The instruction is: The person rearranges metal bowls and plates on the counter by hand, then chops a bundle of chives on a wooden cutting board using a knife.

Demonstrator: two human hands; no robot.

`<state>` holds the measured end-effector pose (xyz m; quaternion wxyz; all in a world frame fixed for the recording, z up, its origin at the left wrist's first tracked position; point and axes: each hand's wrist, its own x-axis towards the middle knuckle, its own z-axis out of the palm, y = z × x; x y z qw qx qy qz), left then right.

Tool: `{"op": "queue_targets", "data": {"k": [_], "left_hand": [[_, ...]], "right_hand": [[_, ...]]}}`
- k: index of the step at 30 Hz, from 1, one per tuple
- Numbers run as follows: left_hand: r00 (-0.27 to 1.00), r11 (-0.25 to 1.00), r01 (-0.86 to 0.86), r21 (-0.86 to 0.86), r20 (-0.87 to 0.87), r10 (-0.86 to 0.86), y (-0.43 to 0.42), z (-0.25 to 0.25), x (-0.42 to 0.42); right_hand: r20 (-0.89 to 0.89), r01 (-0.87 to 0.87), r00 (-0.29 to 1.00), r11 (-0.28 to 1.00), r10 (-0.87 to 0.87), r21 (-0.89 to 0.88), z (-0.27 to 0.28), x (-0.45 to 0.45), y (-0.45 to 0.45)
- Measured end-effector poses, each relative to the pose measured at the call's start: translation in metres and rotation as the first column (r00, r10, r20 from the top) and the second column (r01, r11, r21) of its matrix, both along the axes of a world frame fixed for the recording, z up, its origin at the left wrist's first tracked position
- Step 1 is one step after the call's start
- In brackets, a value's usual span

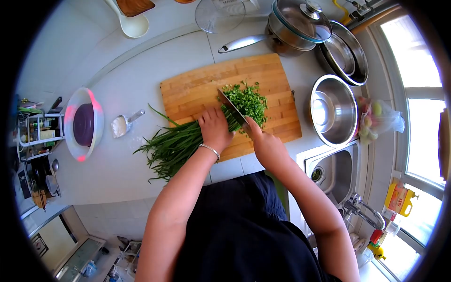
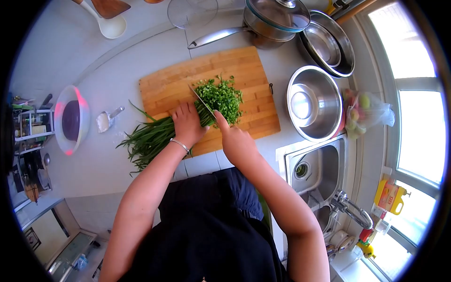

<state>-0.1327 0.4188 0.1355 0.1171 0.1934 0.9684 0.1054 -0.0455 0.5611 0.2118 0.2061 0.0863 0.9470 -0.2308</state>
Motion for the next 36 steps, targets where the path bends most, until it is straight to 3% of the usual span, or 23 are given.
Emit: {"op": "queue_targets", "data": {"k": [5,7,11,14,19,26,28,34,36], "left_hand": [[0.999,1.0,0.02,0.011,-0.035,-0.02,0.0,-0.004,-0.002],[1.0,1.0,0.01,0.025,-0.011,-0.009,-0.001,-0.005,-0.002],[0.999,1.0,0.019,0.021,-0.044,-0.018,-0.004,-0.001,0.002],[0.996,1.0,-0.008,0.026,-0.093,0.011,-0.001,0.002,-0.002],[0.999,1.0,-0.027,-0.006,-0.029,0.027,-0.003,0.001,-0.003],[0.999,0.999,-0.04,-0.024,0.013,0.04,-0.001,-0.001,-0.003],[0.999,0.998,-0.039,-0.04,0.031,0.04,-0.001,-0.001,-0.002],[0.997,0.998,-0.021,-0.051,0.073,0.025,0.001,-0.001,-0.005],[0.997,1.0,-0.006,-0.013,-0.082,0.005,-0.001,-0.006,-0.001]], "right_hand": [[0.066,-0.009,0.998,0.999,0.011,-0.035,-0.014,-0.02,-0.007],[0.02,-0.026,0.999,0.998,0.025,0.054,-0.043,-0.024,-0.014],[-0.075,-0.008,0.997,0.995,0.016,0.099,-0.049,-0.013,-0.017],[-0.132,0.012,0.991,1.0,-0.015,-0.023,-0.034,-0.009,-0.003],[-0.032,0.004,0.999,1.0,-0.004,0.011,0.017,0.002,-0.005],[-0.043,-0.016,0.999,1.0,0.016,-0.014,0.004,0.002,-0.008],[0.052,-0.022,0.998,1.0,0.021,0.008,0.005,-0.006,-0.011],[0.099,-0.019,0.995,1.0,0.02,-0.008,-0.014,-0.025,-0.017],[0.034,-0.023,0.999,1.0,0.022,0.01,-0.04,-0.023,-0.02]]}}
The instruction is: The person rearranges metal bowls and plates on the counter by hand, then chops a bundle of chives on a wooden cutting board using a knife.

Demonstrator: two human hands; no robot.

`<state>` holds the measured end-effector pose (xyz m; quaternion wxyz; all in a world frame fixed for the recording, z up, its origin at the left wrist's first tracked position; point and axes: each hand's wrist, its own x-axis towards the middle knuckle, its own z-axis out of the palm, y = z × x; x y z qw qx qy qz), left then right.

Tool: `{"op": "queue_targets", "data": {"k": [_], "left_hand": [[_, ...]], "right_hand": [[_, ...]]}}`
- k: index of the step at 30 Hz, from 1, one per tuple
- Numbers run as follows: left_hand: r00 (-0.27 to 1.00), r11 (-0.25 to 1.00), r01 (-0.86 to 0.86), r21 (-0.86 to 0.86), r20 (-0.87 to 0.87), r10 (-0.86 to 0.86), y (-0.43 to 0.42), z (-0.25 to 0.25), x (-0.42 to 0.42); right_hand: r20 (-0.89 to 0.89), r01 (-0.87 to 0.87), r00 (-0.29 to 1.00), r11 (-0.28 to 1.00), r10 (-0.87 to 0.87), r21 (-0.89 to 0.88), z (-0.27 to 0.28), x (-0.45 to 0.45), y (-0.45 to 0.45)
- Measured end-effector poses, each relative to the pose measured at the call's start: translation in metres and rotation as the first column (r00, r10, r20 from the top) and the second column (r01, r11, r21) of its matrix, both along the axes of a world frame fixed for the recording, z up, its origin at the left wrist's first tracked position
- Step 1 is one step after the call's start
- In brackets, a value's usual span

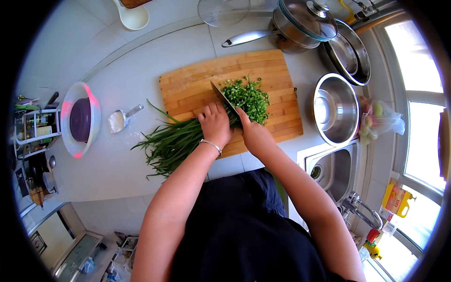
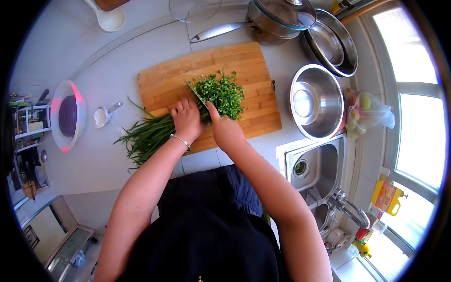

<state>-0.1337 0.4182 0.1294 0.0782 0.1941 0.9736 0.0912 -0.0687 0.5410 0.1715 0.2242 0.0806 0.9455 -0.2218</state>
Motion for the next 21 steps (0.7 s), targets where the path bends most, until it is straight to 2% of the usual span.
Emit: {"op": "queue_targets", "data": {"k": [1,5,7,10,13,15,21], "left_hand": [[1.0,1.0,-0.002,0.001,-0.003,0.002,-0.001,-0.002,0.0],[0.999,0.999,0.021,0.038,-0.039,-0.02,-0.002,0.0,0.004],[0.999,0.999,0.009,0.041,-0.045,-0.007,0.001,0.002,-0.001],[1.0,0.997,-0.021,0.076,-0.015,0.022,0.001,0.003,-0.004],[0.998,0.995,0.041,0.087,-0.048,-0.037,-0.007,0.013,0.003],[0.996,0.998,0.07,-0.003,-0.047,-0.071,-0.01,0.022,0.008],[0.999,0.999,0.032,0.014,-0.018,-0.032,-0.01,0.009,0.007]], "right_hand": [[-0.073,-0.004,0.997,1.0,0.006,0.026,-0.013,0.001,0.001],[-0.116,0.011,0.993,0.999,-0.006,0.045,-0.014,0.002,0.003],[-0.098,0.057,0.993,0.997,-0.062,-0.046,-0.012,0.002,0.009],[-0.164,0.037,0.986,0.999,-0.039,-0.011,-0.007,0.005,0.015],[-0.191,0.019,0.981,1.0,-0.022,-0.014,0.016,0.009,0.021],[-0.19,0.025,0.981,0.999,-0.028,-0.02,0.029,0.014,0.023],[-0.087,0.008,0.996,1.0,-0.009,-0.015,0.051,0.027,0.023]]}}
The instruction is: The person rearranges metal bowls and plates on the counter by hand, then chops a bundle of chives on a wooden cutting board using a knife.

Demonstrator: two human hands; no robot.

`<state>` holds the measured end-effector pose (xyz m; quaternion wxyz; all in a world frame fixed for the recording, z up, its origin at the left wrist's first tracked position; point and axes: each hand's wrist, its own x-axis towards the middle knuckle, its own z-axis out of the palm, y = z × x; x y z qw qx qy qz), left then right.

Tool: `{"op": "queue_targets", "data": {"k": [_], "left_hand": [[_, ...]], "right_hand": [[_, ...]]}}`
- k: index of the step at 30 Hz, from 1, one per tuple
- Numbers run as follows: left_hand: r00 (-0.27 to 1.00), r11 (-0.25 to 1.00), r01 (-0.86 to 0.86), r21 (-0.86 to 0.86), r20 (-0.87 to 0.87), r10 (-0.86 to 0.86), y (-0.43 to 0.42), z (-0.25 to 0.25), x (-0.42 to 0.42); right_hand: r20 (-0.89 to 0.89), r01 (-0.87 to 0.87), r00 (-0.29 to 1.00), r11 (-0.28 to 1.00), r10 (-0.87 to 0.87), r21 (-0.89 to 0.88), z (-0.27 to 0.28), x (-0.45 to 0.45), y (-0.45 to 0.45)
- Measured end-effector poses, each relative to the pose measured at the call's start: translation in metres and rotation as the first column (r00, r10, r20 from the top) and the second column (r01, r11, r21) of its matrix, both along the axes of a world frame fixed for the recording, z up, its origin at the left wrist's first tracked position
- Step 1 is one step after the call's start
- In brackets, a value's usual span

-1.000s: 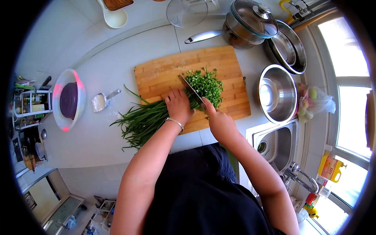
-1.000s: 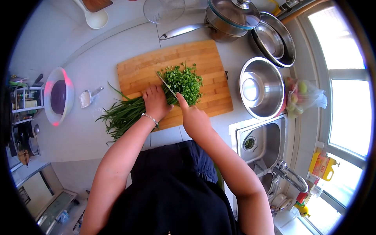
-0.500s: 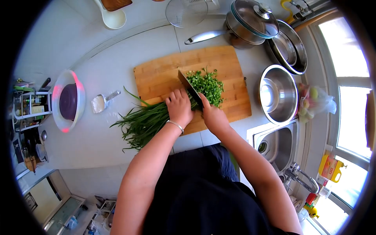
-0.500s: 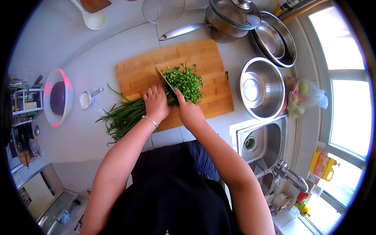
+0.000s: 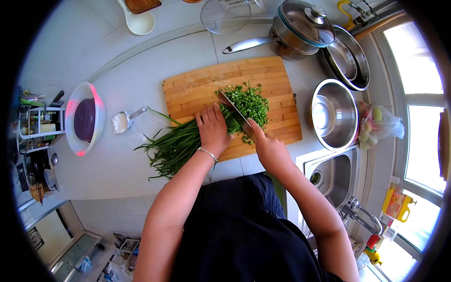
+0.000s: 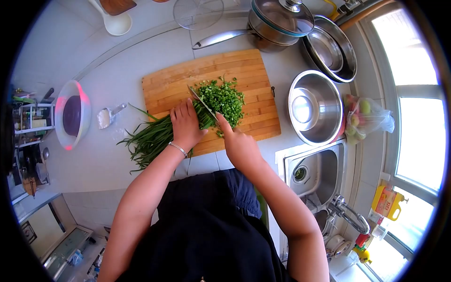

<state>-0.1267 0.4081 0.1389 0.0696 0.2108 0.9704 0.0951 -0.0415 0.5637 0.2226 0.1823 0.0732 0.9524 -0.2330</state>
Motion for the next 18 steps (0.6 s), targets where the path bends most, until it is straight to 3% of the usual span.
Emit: {"op": "queue_targets", "data": {"k": [11,13,16,18], "left_hand": [[0.999,1.0,0.0,0.024,0.039,-0.001,0.002,-0.01,-0.003],[1.0,0.999,0.009,0.042,-0.004,-0.009,0.001,-0.011,-0.004],[0.996,0.997,-0.024,0.068,0.087,0.018,-0.001,-0.01,-0.002],[0.998,0.996,-0.052,0.077,-0.037,0.055,0.0,-0.011,-0.003]], "right_hand": [[0.125,-0.037,0.991,0.999,0.04,-0.028,-0.038,-0.032,-0.014],[-0.033,-0.013,0.999,0.998,0.015,0.057,-0.061,-0.029,-0.02],[-0.052,0.002,0.999,1.0,-0.002,0.005,-0.066,-0.026,-0.011],[-0.099,0.003,0.995,1.0,-0.001,0.021,-0.044,-0.024,-0.004]]}}
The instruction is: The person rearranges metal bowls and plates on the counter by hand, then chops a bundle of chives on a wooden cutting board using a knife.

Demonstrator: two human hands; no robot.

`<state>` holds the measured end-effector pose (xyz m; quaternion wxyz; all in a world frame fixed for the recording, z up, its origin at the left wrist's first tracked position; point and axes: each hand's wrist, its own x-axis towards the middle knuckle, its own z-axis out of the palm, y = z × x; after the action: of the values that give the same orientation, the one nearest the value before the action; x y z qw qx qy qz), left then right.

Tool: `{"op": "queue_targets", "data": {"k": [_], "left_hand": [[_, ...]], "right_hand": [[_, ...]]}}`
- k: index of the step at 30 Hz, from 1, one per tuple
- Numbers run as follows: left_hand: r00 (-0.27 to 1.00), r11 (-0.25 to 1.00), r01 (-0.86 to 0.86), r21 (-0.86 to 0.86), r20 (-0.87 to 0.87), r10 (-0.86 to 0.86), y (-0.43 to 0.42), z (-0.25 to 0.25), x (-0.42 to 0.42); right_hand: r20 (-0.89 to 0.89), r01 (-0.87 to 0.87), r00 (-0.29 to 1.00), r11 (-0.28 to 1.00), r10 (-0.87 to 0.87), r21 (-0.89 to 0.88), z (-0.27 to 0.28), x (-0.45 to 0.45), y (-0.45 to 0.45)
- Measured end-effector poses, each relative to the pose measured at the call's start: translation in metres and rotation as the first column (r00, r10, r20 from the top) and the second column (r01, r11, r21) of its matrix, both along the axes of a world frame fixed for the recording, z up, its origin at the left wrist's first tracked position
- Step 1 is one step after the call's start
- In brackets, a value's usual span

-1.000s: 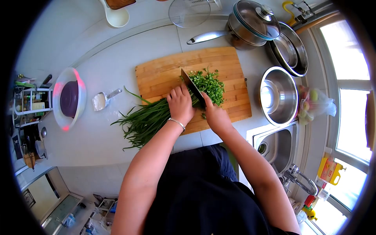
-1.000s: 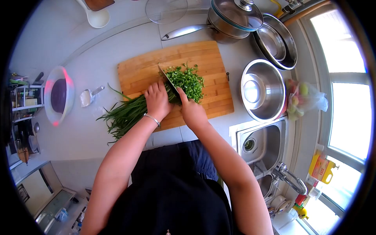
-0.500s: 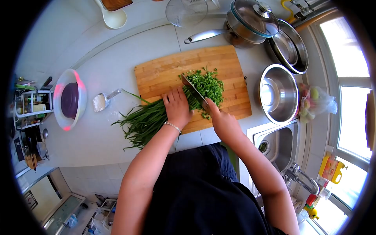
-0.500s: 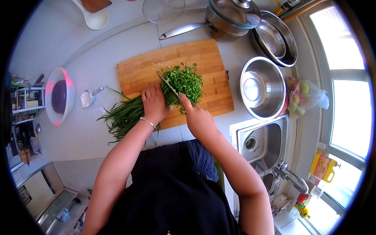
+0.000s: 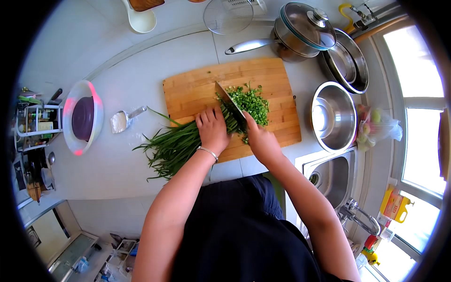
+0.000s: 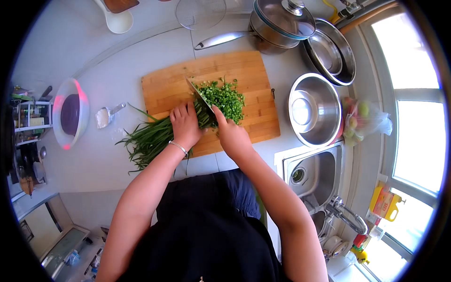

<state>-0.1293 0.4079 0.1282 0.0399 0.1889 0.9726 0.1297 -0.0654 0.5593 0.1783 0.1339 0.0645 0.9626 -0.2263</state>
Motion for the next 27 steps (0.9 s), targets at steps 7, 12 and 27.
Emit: {"op": "queue_targets", "data": {"k": [7,12,27], "left_hand": [[0.994,0.999,-0.034,0.009,0.104,0.033,0.0,0.005,-0.003],[0.991,1.0,-0.021,-0.01,0.13,0.022,0.001,0.003,-0.004],[0.999,1.0,-0.008,0.008,-0.049,0.009,-0.007,-0.001,0.002]], "right_hand": [[0.088,-0.018,0.996,1.0,0.019,-0.01,0.049,0.015,0.002],[0.204,-0.055,0.978,0.999,0.053,0.004,0.044,0.003,-0.004],[0.009,-0.052,0.999,0.998,0.052,-0.017,0.022,0.006,-0.003]]}}
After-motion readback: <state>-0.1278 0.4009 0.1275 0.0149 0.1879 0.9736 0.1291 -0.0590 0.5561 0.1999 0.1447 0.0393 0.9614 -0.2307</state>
